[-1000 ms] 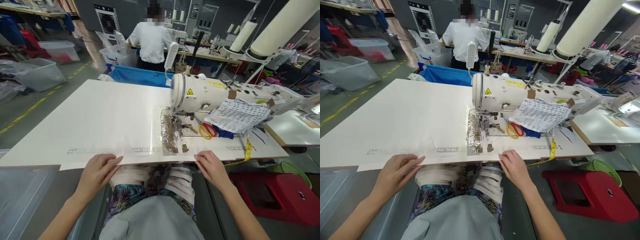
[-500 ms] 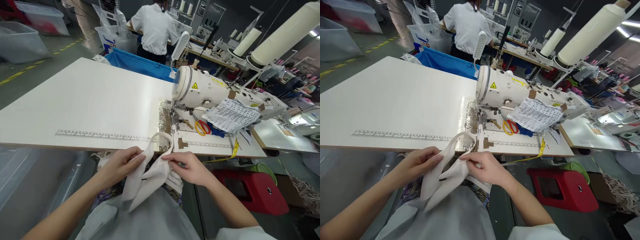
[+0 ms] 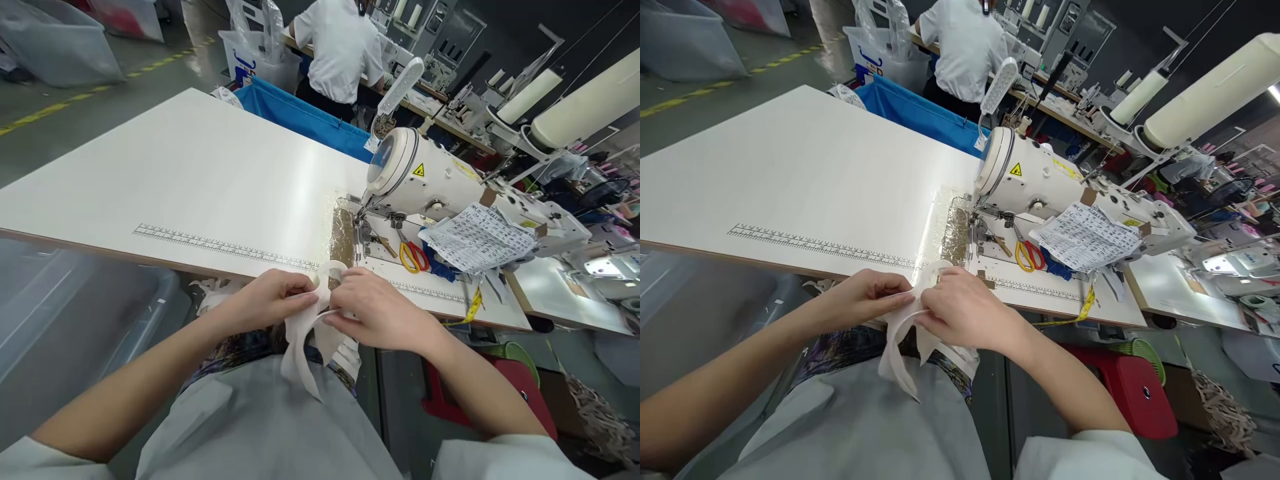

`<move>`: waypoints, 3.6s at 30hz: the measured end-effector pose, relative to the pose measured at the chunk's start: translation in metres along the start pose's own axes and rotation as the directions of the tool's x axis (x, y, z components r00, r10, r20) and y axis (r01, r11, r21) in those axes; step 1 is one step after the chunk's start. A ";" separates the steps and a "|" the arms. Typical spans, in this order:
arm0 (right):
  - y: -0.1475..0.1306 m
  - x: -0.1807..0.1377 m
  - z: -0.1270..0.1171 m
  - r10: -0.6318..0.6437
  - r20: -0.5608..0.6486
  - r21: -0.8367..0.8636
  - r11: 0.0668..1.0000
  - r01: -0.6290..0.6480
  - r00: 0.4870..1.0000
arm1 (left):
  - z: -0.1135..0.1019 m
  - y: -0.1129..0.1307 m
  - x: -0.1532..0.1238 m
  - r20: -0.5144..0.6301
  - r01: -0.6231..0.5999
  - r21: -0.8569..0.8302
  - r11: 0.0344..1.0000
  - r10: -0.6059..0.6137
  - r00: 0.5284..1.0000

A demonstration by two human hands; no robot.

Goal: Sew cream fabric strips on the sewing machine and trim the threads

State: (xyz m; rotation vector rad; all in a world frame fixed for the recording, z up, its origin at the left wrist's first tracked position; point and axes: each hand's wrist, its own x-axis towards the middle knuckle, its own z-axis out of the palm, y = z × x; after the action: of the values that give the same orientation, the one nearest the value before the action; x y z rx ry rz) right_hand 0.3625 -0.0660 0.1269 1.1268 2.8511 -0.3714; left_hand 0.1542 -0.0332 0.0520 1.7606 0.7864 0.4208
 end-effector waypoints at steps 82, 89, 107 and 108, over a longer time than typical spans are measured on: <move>-0.021 -0.047 -0.031 0.120 -0.252 0.288 0.957 -0.044 0.960 | -0.046 -0.034 -0.063 -0.131 -0.150 -0.178 0.973 0.127 0.983; -0.042 -0.053 -0.042 0.055 -0.221 0.201 0.980 -0.010 0.974 | -0.040 -0.033 -0.069 -0.334 -0.330 -0.169 0.929 0.261 0.906; -0.043 -0.060 -0.040 0.144 -0.280 0.218 0.972 -0.083 0.949 | -0.055 -0.023 -0.060 -0.226 -0.409 0.033 0.912 0.405 0.886; -0.042 -0.061 -0.040 0.141 -0.282 0.214 0.973 -0.081 0.949 | -0.057 -0.022 -0.058 -0.200 -0.413 0.033 0.910 0.411 0.889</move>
State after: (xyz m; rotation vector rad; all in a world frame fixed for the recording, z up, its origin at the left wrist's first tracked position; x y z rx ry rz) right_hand 0.3798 -0.1265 0.1829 1.4912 3.0372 -0.5353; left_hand 0.0702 -0.0297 0.0557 1.8960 0.5405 0.9007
